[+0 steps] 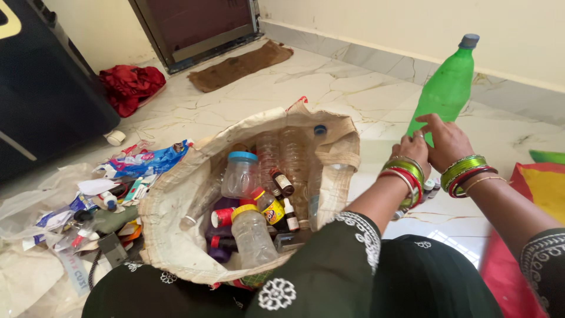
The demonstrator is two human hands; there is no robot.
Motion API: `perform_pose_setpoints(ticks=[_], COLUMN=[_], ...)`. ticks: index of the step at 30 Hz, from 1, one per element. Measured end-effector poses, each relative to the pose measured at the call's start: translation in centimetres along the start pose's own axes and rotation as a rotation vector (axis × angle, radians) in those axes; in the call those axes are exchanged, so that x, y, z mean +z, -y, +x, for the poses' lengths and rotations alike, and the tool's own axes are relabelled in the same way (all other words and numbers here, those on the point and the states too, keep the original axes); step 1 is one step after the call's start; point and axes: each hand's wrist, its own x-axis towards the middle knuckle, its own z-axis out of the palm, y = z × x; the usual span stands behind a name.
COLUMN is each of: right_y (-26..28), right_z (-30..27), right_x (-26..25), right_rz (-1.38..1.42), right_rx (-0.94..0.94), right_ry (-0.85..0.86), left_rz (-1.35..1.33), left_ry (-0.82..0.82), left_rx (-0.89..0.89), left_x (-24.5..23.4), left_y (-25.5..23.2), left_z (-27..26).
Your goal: The person sits on the floor and sorts various plastic bottles and containers from a pile into a large woven bag. They handle clear, green, and small bottles one by one, placing them into the bag.
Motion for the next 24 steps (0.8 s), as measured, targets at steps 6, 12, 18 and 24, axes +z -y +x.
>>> perform_pose_setpoints(ticks=[6, 12, 18, 24], right_y=[-2.8, -5.2, -6.9, -6.2], right_z=[-1.9, -4.3, -4.9, -5.4], right_x=[3.1, 6.6, 10.2, 13.2], right_rz=[-0.039, -0.071, -0.017, -0.125], right_rx=[0.055, 0.056, 0.176, 0.002], right_ry=[0.099, 0.268, 0.528, 0.77], left_rz=[-0.059, -0.07, -0.022, 0.009], left_ry=[0.083, 0.2, 0.256, 0.271], left_rx=[-0.171, -0.417, -0.579, -0.528], left_x=[3.7, 6.0, 10.0, 11.8], left_y=[1.4, 5.7, 9.8, 12.5], left_z=[-0.5, -0.8, -0.3, 0.6])
